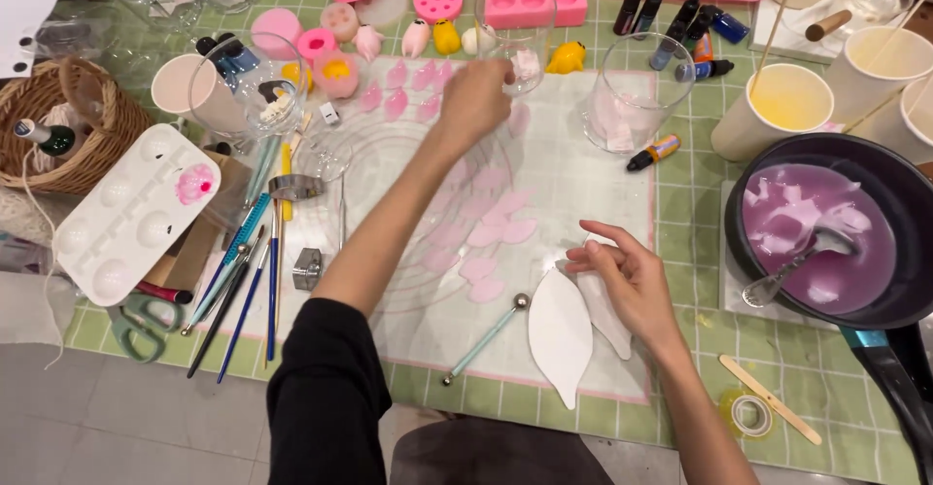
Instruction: Manually shaping and thinning the edges of pink wax petals using a ball tool on a workshop table.
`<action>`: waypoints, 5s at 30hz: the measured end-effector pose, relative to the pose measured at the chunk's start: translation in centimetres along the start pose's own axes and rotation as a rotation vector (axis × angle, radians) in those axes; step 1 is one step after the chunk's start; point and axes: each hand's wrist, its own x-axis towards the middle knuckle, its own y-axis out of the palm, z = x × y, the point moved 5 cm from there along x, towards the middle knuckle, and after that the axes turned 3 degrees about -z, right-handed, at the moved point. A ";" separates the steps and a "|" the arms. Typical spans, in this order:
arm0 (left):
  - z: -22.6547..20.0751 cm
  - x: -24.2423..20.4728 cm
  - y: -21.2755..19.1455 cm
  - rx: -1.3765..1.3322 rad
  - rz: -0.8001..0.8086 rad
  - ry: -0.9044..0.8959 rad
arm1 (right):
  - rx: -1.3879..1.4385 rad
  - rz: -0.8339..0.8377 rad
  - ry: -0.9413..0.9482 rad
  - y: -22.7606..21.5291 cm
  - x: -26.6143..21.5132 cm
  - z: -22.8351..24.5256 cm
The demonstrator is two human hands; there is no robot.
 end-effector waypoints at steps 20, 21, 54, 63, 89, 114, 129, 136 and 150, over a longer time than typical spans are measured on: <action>1.0 17.4 6.6 0.521 0.874 -0.136 | 0.060 -0.200 -0.005 -1.7 -0.2 -0.9; 1.1 17.4 7.3 0.517 0.903 -0.149 | 0.064 -0.199 -0.009 -1.8 -0.2 -1.0; 0.0 -7.7 0.1 0.515 0.031 0.563 | 0.079 -0.181 -0.046 -1.6 -0.5 0.0; -1.4 -7.7 -4.0 0.139 -0.074 0.421 | 0.060 -0.180 -0.054 -1.4 -0.7 0.5; 4.3 -3.4 -1.5 -0.460 0.049 -0.120 | 0.099 -0.150 -0.062 -1.2 -0.5 0.1; 2.6 5.9 -6.0 -0.576 -0.369 0.030 | 0.124 -0.160 -0.069 -1.6 0.3 -1.3; 3.8 -10.7 -9.8 -0.264 -0.109 0.016 | 0.079 -0.194 -0.206 -2.5 0.3 -1.2; -9.1 -33.3 -11.6 -0.221 0.113 -0.174 | 0.064 -0.187 -0.361 -1.6 -1.1 1.3; 2.2 -31.0 -14.9 0.357 -0.460 -0.560 | -0.435 0.015 -0.428 8.3 -13.1 4.2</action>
